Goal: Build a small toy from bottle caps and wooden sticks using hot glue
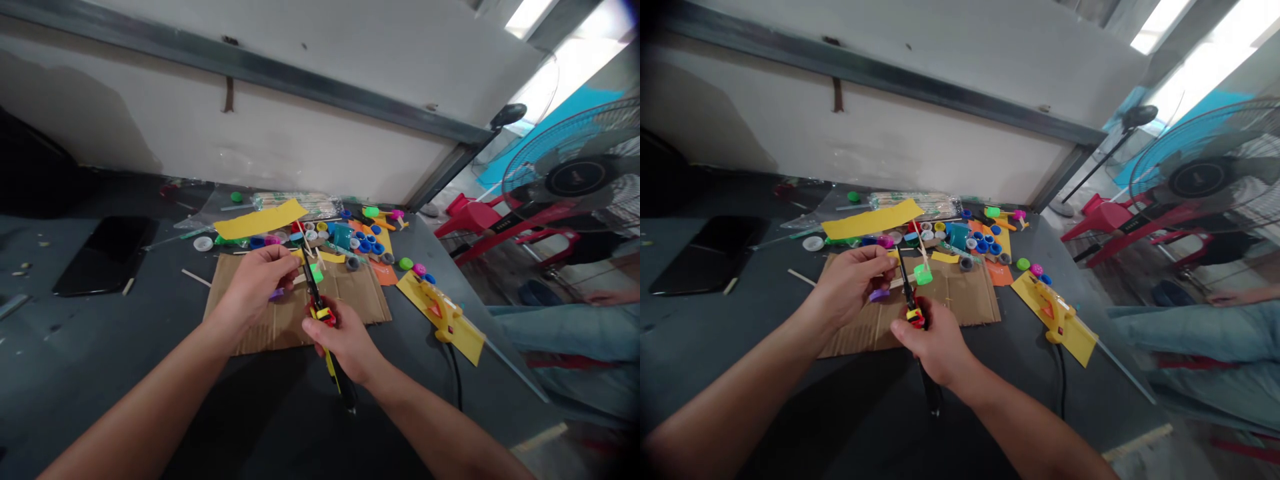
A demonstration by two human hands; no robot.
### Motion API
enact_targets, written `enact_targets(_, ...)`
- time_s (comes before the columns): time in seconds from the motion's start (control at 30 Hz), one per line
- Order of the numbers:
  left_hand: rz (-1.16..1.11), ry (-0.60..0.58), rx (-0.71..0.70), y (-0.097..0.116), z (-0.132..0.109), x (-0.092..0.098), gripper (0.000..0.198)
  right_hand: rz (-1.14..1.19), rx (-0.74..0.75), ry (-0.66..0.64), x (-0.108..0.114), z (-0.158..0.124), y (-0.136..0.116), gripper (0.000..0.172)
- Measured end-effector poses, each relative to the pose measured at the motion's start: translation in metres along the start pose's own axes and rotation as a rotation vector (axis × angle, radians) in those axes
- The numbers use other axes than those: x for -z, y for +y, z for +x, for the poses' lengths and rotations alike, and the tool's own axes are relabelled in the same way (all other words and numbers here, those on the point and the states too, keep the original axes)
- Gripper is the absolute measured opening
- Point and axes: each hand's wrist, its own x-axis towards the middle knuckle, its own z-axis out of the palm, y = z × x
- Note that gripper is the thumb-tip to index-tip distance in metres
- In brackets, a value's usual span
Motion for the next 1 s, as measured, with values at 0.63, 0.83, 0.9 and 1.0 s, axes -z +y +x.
enact_targets(0.63,-0.022,-0.001,0.006,0.003,0.001,0.000,0.025,-0.088,0.024,0.050,0.002,0.001,0.000,0.022)
enact_targets(0.83,0.021,0.003,-0.040,0.003,0.001,0.003,0.022,0.003,0.039,0.092,0.008,-0.002,-0.007,0.026)
enact_targets(0.9,0.045,0.020,-0.060,0.005,0.002,0.006,0.019,0.056,0.091,0.170,0.020,-0.002,-0.014,0.033)
enact_targets(1.0,0.057,0.056,-0.083,0.010,0.006,0.014,0.018,0.081,0.217,0.314,0.051,0.005,-0.024,0.040)
